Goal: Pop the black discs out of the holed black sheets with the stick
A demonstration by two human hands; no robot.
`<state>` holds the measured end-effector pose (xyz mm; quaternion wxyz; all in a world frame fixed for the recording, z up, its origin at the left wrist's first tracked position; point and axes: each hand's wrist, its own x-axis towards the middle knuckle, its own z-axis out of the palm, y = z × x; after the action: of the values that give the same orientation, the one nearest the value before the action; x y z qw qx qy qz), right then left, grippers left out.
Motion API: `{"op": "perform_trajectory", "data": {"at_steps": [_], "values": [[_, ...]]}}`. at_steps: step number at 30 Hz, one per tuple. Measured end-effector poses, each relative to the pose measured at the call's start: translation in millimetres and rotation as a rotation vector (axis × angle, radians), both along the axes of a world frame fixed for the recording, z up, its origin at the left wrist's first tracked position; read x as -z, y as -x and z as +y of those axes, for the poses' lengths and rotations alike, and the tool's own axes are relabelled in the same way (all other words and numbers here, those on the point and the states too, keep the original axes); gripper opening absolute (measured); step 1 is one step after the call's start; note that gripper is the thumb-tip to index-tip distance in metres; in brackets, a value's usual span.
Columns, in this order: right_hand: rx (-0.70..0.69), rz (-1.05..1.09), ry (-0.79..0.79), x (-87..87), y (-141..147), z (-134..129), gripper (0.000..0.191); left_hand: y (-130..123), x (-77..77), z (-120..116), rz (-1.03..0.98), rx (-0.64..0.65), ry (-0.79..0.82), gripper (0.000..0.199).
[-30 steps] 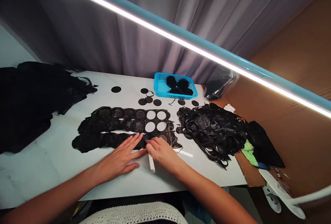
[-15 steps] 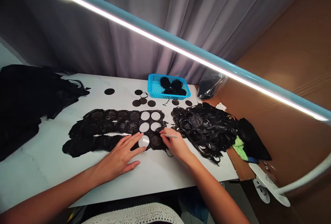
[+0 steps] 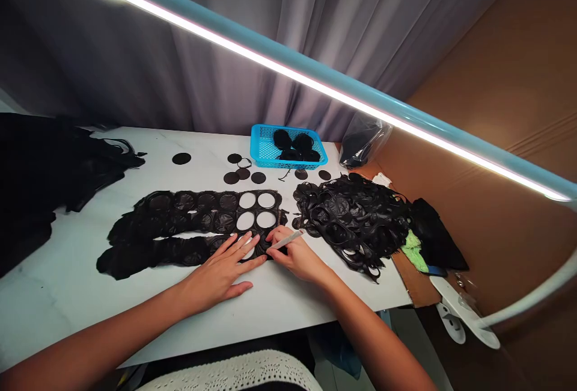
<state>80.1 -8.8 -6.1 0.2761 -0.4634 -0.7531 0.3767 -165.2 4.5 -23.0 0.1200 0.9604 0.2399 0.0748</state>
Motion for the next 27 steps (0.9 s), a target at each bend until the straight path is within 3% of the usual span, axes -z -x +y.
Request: {"op": "perform_trajectory", "data": {"at_steps": [15,19,23,25,27], "values": [[0.001,-0.026,-0.039,1.6,-1.2,0.6,0.018,0.2,1.9,-0.5,-0.061,0.001,0.009,0.065],[-0.034,-0.118,-0.141,1.2,2.5,-3.3,0.014,0.2,4.4,-1.2,-0.047,-0.003,0.014,0.069],[-0.072,-0.346,-0.36,7.5,14.9,-15.7,0.011,0.9,7.3,-1.9,-0.067,-0.017,0.02,0.07],[0.027,-0.388,-0.426,11.9,15.0,-15.8,0.014,1.4,8.8,-2.3,-0.083,-0.019,0.018,0.066],[0.228,-0.373,-0.455,14.3,3.2,-7.7,0.017,1.8,9.6,-2.6,-0.096,-0.026,0.015,0.062]]}}
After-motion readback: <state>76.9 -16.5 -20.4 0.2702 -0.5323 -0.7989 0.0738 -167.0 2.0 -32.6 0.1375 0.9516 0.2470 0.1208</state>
